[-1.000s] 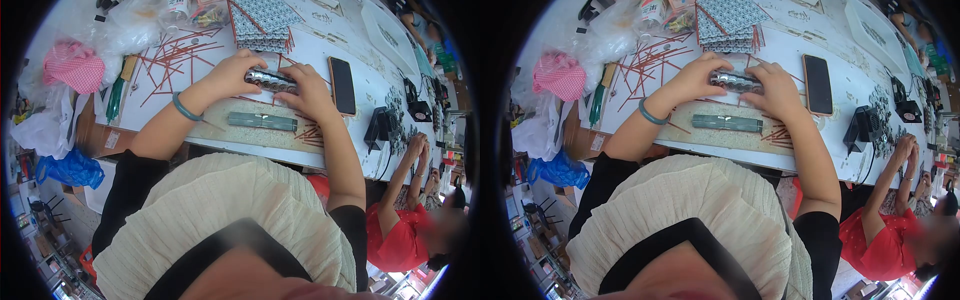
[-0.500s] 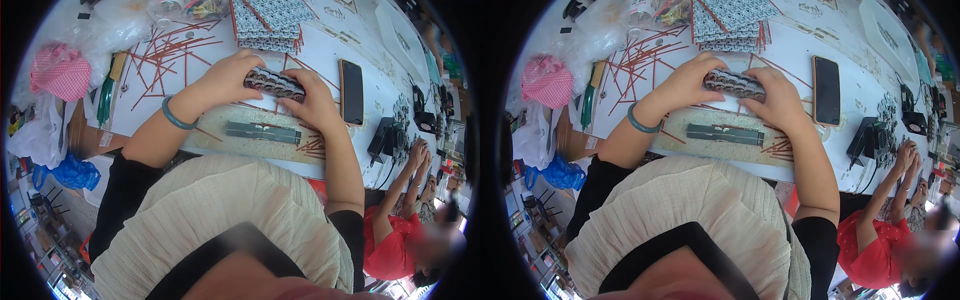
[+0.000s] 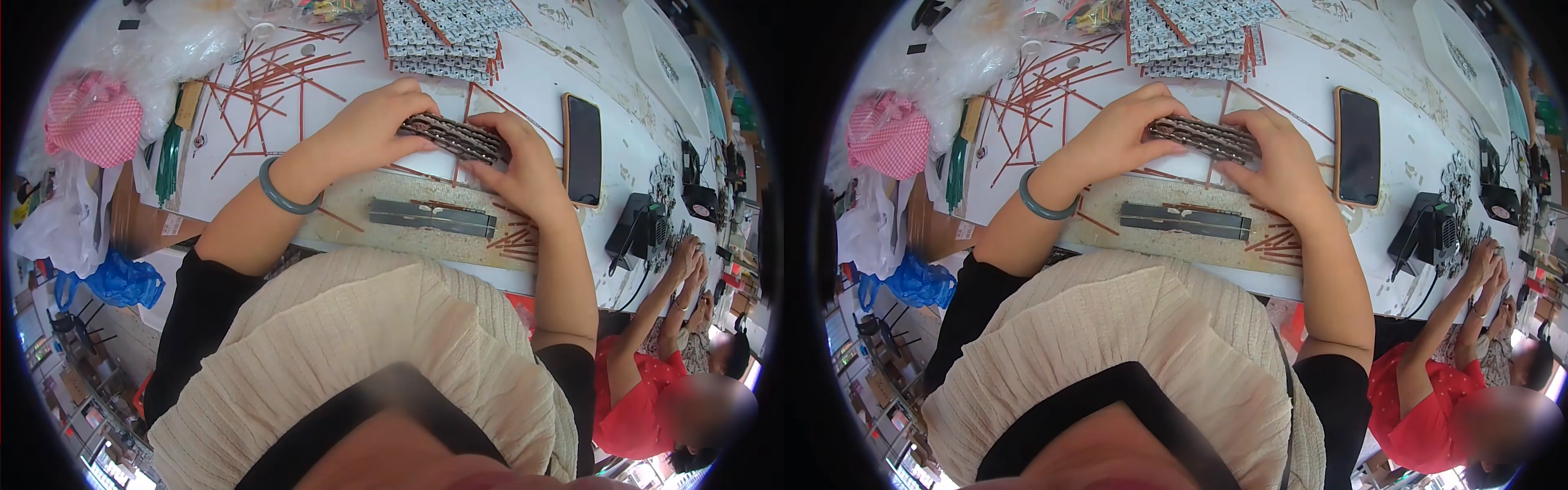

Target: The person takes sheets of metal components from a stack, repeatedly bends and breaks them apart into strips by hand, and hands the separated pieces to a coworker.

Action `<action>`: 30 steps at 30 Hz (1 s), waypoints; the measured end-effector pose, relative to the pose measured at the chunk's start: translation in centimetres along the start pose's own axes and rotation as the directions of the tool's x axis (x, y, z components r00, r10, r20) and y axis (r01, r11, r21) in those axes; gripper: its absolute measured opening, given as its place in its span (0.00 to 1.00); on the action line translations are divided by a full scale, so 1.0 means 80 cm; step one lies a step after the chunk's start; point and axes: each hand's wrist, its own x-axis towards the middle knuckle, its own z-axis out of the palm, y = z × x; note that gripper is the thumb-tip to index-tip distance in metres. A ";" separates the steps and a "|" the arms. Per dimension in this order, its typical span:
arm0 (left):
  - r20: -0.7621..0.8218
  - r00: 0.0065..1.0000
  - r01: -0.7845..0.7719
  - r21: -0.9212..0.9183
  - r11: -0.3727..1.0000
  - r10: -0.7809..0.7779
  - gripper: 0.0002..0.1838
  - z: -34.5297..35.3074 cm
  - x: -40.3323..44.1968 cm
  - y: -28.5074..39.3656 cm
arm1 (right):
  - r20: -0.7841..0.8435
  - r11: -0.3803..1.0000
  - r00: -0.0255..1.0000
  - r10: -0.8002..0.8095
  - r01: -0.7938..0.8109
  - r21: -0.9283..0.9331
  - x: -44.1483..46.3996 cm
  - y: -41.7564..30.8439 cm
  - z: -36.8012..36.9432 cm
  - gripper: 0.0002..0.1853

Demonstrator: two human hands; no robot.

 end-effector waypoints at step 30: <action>-0.201 0.978 -0.079 -0.099 0.992 0.058 0.22 -0.017 -0.004 0.032 | -0.304 0.954 0.953 -0.009 0.099 0.284 -0.007 -0.010 0.003 0.20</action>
